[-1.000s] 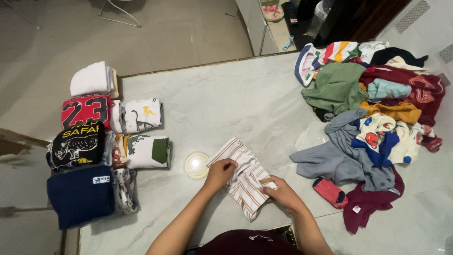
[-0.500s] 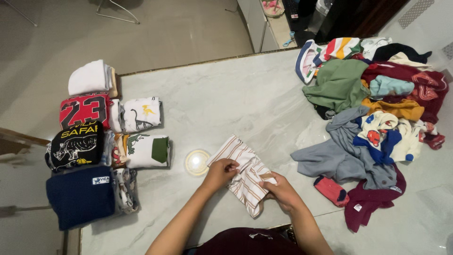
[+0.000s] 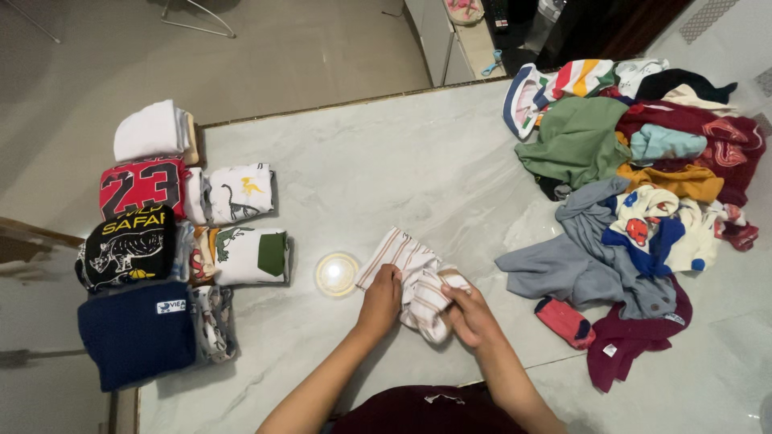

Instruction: The person folds several pieces of clothing on a table, including a patterned blue shirt, a striped white shirt, a gray long-sleeve shirt, and a maroon shirt. Each item is smoothed, folded into a compact rectangle, and placed on a growing stack.

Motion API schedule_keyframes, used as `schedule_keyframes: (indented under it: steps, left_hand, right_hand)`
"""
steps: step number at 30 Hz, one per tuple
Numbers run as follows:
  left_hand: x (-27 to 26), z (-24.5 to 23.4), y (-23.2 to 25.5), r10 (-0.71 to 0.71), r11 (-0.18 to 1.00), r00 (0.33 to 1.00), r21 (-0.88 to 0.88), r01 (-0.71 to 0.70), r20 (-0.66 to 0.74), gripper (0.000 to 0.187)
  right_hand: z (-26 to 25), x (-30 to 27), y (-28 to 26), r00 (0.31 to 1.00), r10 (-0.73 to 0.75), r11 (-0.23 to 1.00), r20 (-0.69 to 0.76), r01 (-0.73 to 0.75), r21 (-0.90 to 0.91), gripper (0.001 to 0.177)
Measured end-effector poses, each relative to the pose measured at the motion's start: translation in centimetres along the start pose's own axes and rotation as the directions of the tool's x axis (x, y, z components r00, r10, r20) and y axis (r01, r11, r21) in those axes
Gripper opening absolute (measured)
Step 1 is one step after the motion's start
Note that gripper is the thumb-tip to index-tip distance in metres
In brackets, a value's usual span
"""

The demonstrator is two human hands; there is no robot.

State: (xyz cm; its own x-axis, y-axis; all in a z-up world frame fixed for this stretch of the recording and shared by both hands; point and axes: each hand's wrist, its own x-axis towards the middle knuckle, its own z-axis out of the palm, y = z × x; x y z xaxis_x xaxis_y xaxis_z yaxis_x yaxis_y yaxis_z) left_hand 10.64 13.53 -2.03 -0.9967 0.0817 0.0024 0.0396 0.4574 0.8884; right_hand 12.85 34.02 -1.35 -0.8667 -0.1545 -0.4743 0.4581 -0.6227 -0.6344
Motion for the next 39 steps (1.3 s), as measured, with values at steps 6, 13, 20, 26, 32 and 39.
schedule_keyframes:
  steps: [6,13,20,26,32,39]
  left_hand:
    - [0.1,-0.1,-2.1,0.013,1.0,1.0,0.018,-0.013,-0.013,0.021]
    - [1.5,1.7,-7.9,-0.089,0.786,0.996,-0.614,0.079,0.015,0.026]
    - [0.1,-0.8,-3.9,-0.141,0.922,0.989,-0.37,0.114,-0.045,0.026]
    - [0.7,-3.5,3.0,0.095,0.992,0.99,-0.072,-0.103,-0.109,0.026]
    - [1.4,-6.0,6.1,0.146,0.981,0.957,0.165,-0.107,-0.251,0.019]
    - [3.5,-6.0,5.4,0.388,0.896,0.901,0.308,-0.319,-0.195,0.014]
  right_hand:
    - [2.3,1.2,2.2,0.981,-0.136,0.982,0.14,0.152,-0.108,0.039]
    - [4.0,-0.1,1.7,0.612,-0.119,-0.389,0.782,0.696,-0.604,0.034]
    - [4.9,1.0,1.9,0.709,0.108,-0.469,0.697,0.655,-0.593,0.048]
    - [5.4,3.2,2.2,0.776,0.224,-0.482,0.59,0.614,-0.625,0.042]
    - [3.8,3.4,0.9,0.473,-0.101,-0.36,0.875,0.803,-0.476,0.038]
    - [6.1,5.3,0.2,0.488,0.036,-0.417,0.872,0.8,-0.431,0.057]
